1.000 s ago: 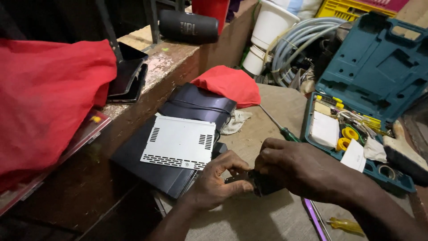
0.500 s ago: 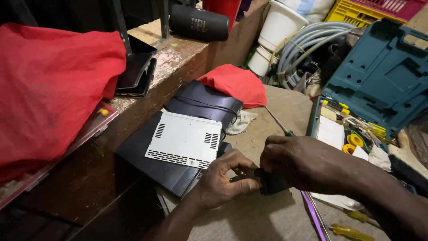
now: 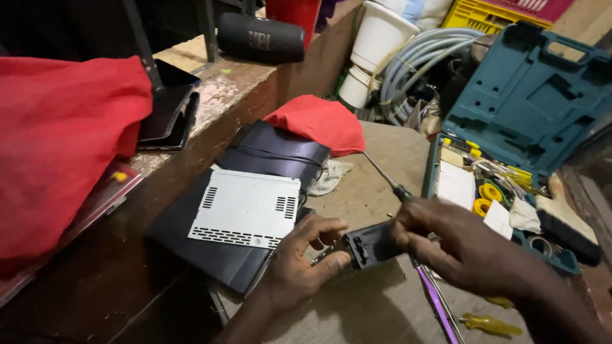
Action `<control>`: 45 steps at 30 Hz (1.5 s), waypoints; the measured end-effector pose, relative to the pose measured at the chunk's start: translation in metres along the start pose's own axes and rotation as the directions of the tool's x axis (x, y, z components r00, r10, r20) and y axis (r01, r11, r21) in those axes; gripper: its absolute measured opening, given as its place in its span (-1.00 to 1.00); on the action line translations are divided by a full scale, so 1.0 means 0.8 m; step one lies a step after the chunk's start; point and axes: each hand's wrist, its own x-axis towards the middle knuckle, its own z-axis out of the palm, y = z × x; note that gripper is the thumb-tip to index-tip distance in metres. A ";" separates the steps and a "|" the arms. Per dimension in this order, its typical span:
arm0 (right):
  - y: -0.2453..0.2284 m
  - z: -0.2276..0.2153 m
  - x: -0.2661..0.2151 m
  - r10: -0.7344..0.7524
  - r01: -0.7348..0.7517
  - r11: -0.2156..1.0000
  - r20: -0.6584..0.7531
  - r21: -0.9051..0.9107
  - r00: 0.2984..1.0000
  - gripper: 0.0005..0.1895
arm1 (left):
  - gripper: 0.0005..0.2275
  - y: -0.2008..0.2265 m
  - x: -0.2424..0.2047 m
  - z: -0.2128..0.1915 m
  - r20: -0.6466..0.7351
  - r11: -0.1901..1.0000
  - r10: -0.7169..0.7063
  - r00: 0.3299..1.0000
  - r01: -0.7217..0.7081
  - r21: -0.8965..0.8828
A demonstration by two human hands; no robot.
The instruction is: The person disassembles a car stereo unit on a workbench, using a screwdriver to remove screws from the back panel. They then use a small metal tool to adjust internal components and a purple plastic pry tool to separate parts of the casing.
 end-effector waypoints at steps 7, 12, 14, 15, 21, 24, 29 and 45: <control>0.026 0.111 -0.087 0.263 -0.251 0.931 -0.011 0.266 0.965 -0.89 | -0.66 0.006 -0.002 0.004 -0.012 0.999 0.027 1.000 -0.026 0.037; 0.035 0.198 -0.101 0.581 -0.577 0.812 0.214 -0.085 0.785 -0.74 | -0.62 0.022 -0.005 0.005 -0.048 0.996 -0.041 0.998 0.044 0.071; 0.065 0.237 -0.116 0.477 -0.470 0.879 0.156 -0.084 0.865 -0.83 | -0.58 0.033 -0.006 0.007 -0.044 0.989 -0.085 0.995 0.090 0.119; 0.081 0.257 -0.123 0.359 -0.350 0.931 0.100 -0.098 0.928 -0.88 | -0.52 0.038 -0.006 0.007 -0.051 0.977 -0.128 0.990 0.135 0.163; 0.054 0.230 -0.123 0.259 -0.261 0.965 0.052 0.017 0.964 -0.90 | -0.36 0.027 -0.009 0.027 -0.129 0.934 0.011 0.992 0.036 0.355; 0.038 0.233 -0.125 0.234 -0.236 0.972 -0.074 -0.010 0.969 -0.73 | -0.40 0.013 -0.008 0.040 -0.204 0.907 0.125 0.971 -0.028 0.421; 0.019 0.224 -0.133 0.309 -0.312 0.950 -0.112 -0.014 0.944 -0.76 | -0.44 0.022 -0.007 0.039 -0.188 0.913 0.088 0.978 -0.003 0.409; 0.009 0.127 -0.233 0.983 -0.996 -0.064 0.178 0.066 -0.052 -0.55 | -0.44 0.048 -0.002 0.039 -0.247 0.911 -0.273 0.930 0.332 0.243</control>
